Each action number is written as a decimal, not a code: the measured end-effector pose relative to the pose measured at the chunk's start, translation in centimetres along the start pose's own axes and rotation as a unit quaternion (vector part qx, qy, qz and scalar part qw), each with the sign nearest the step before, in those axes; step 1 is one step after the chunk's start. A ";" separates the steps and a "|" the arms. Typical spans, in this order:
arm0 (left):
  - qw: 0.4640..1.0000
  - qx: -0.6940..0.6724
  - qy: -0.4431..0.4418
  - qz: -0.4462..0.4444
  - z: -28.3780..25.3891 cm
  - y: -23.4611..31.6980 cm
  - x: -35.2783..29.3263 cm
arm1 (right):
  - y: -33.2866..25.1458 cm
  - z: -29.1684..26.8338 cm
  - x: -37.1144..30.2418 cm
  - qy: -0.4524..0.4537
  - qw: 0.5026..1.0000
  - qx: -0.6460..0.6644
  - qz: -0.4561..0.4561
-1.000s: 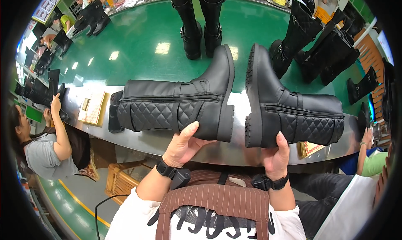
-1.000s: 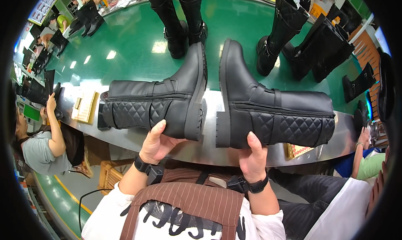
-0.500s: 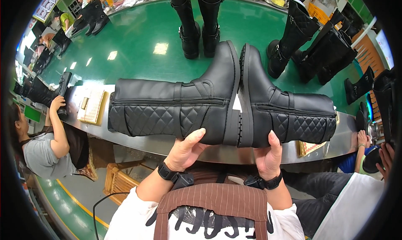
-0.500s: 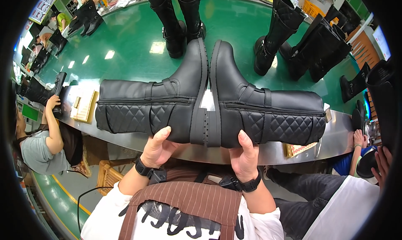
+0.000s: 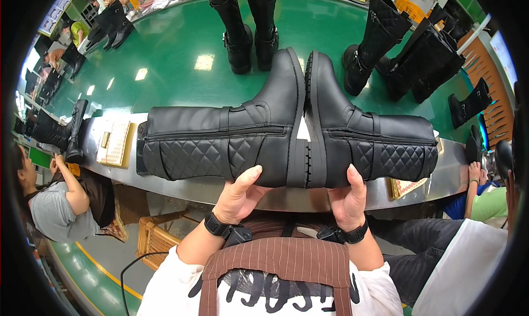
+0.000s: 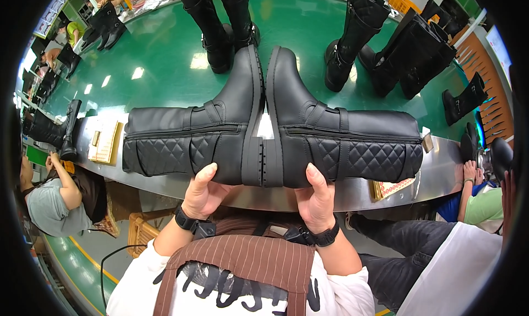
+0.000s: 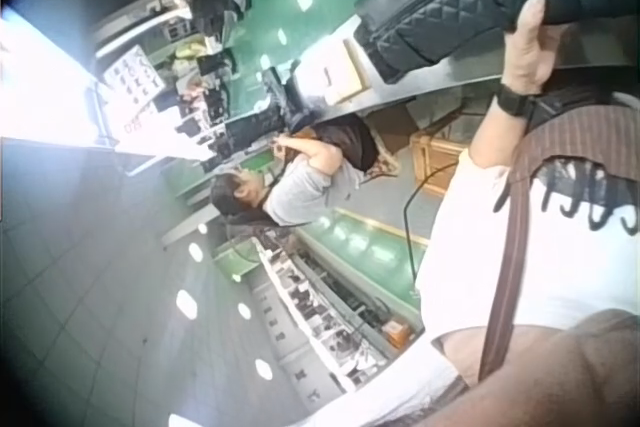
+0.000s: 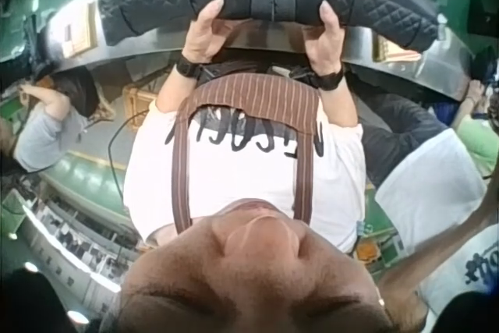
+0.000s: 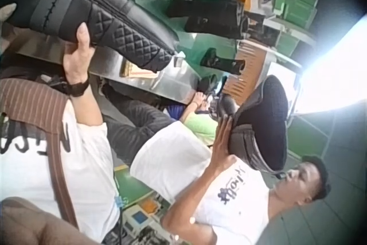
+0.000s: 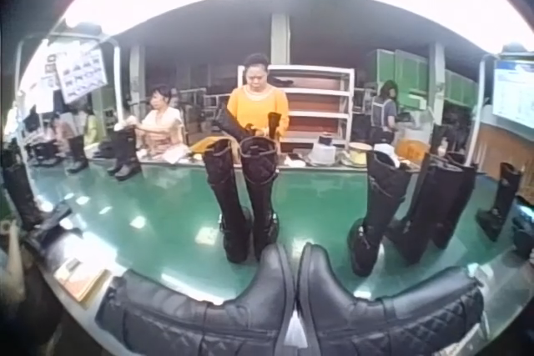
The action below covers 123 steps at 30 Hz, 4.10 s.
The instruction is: Inspect, clean, and zip black leather boots on a factory conveyor line.
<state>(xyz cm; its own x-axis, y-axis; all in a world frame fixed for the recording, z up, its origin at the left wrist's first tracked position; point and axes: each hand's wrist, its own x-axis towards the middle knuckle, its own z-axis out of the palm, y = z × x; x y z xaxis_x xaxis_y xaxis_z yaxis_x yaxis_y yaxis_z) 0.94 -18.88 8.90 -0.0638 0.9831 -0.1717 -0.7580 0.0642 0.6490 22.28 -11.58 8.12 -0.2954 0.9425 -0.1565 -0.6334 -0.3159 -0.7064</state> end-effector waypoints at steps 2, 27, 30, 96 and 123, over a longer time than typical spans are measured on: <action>1.000 0.000 0.000 -0.001 0.0 0.0 0.1 | -0.1 0.0 0.0 -0.003 1.000 0.013 -0.001; 1.000 -0.017 -0.018 -0.013 -0.3 -0.7 0.2 | -0.8 -0.6 1.0 -0.034 0.994 0.031 0.095; 0.999 -0.030 0.002 -0.014 -0.1 -1.2 0.8 | -0.8 0.0 1.4 -0.006 0.996 0.006 0.085; 0.673 0.723 -0.010 0.156 9.2 -0.3 7.8 | -11.1 2.1 3.9 -0.043 0.663 -0.717 -0.208; 0.677 0.698 -0.013 0.232 8.2 -2.1 7.7 | -9.0 3.3 6.2 -0.031 0.559 -0.814 -0.154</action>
<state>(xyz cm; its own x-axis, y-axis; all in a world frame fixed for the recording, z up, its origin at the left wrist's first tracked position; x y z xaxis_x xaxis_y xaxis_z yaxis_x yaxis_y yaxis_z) 7.38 -10.03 12.27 -0.0604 0.9546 0.2918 0.6941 -0.1700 0.6995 23.77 -3.31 15.79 -0.4072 0.9034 0.1343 0.8152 0.4258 -0.3926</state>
